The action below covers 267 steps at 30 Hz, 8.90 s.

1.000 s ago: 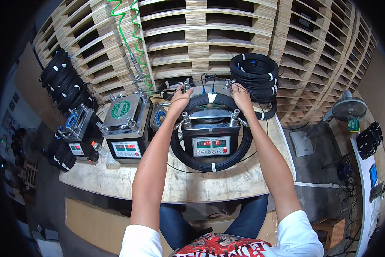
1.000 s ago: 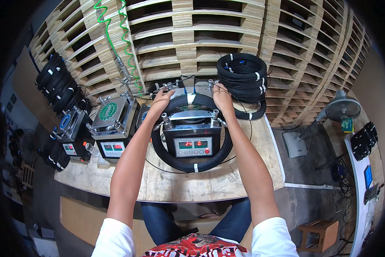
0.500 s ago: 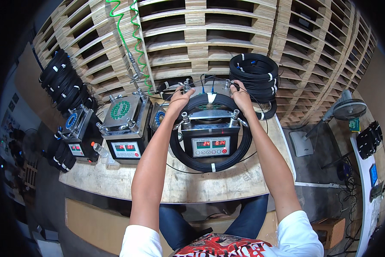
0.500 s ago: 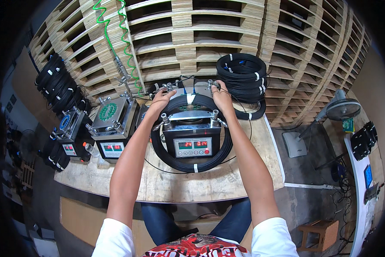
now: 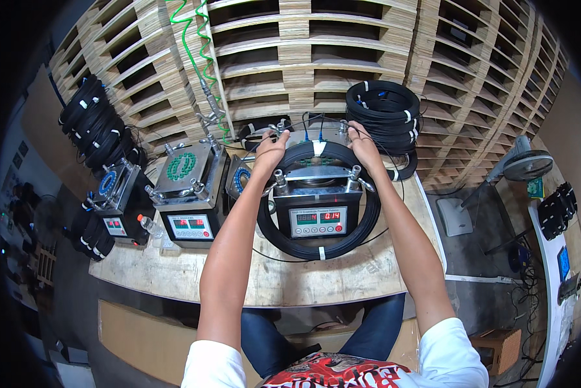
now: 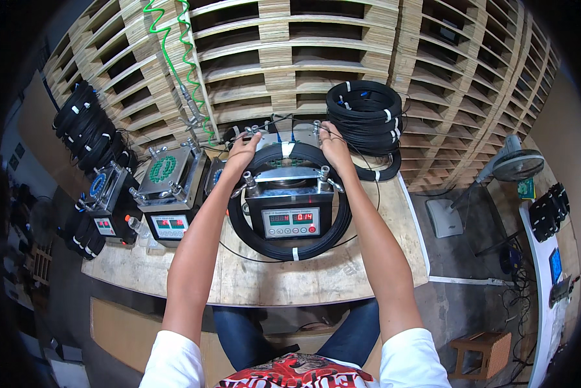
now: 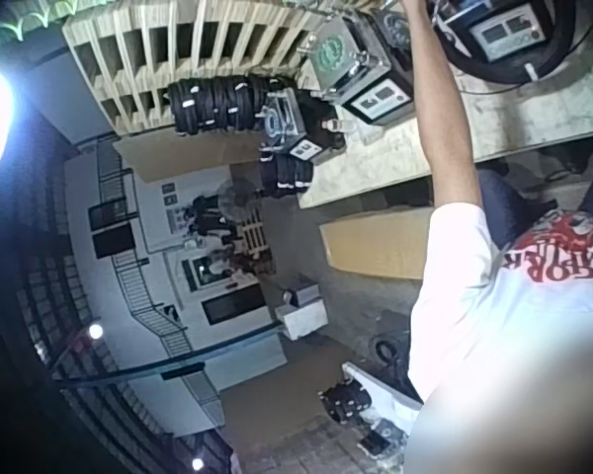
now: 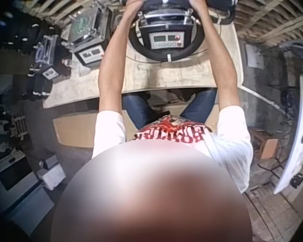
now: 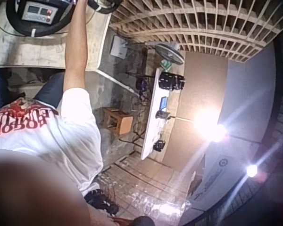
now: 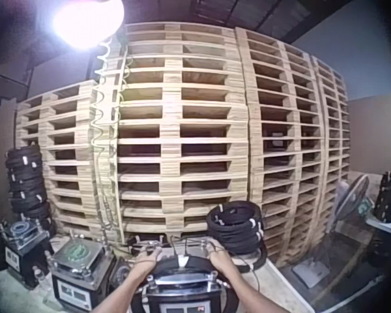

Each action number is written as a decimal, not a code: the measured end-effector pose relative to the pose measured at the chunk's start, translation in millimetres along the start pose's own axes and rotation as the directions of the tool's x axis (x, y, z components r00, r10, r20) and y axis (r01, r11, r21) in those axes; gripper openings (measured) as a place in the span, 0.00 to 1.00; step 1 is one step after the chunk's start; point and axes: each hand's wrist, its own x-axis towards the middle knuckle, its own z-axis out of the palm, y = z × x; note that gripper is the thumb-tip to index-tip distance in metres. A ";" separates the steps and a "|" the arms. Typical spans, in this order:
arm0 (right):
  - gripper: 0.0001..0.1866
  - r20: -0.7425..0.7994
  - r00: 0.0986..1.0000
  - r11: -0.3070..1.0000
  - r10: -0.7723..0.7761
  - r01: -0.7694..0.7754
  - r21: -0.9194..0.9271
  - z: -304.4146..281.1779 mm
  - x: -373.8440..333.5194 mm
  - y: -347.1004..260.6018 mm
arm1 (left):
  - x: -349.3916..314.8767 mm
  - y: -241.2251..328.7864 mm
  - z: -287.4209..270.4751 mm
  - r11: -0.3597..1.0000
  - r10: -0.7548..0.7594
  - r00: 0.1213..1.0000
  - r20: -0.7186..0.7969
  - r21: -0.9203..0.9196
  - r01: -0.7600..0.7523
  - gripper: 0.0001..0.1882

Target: The person is winding a coil of wire and using a machine to polish or fuse the connectors.

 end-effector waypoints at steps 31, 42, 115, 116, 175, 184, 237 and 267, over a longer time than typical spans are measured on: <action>0.23 0.043 0.998 0.997 -0.047 0.045 0.060 -5.0 -7.0 -14.0 | -25.6 11.0 -11.8 0.952 0.123 0.992 -0.030 -0.279 -0.127 0.27; 0.22 0.091 0.987 0.991 -0.131 0.126 0.052 -5.9 -8.3 -9.7 | -33.1 16.8 -13.3 0.956 0.140 0.990 -0.014 -0.258 -0.139 0.25; 0.22 0.010 1.000 0.983 0.015 -0.017 0.183 -5.4 -11.3 -15.4 | -31.1 14.2 -26.5 0.842 -0.062 0.989 0.137 -0.525 0.126 0.36; 0.22 0.009 1.000 0.983 0.016 -0.017 0.183 -5.9 -12.2 -17.4 | -33.0 15.7 -27.2 0.842 -0.062 0.988 0.139 -0.525 0.126 0.36; 0.19 0.105 0.984 0.963 -0.144 0.115 0.244 -10.6 -13.5 -17.2 | -38.0 21.8 -20.0 0.881 0.008 0.999 0.053 -0.472 0.018 0.26; 0.21 0.088 0.992 0.985 -0.091 0.077 0.152 -11.2 -13.7 -13.7 | -39.1 23.4 -27.1 0.893 0.149 0.969 0.195 -0.448 -0.047 0.24; 0.18 0.198 0.979 0.969 -0.039 -0.011 0.248 -14.1 -13.3 -17.9 | -41.0 27.4 -25.0 0.900 0.041 0.985 0.166 -0.434 0.035 0.23; 0.18 0.133 0.988 0.946 -0.076 0.029 0.324 -8.8 -11.9 -9.7 | -36.4 19.0 -25.5 0.856 0.084 0.987 0.136 -0.516 -0.002 0.20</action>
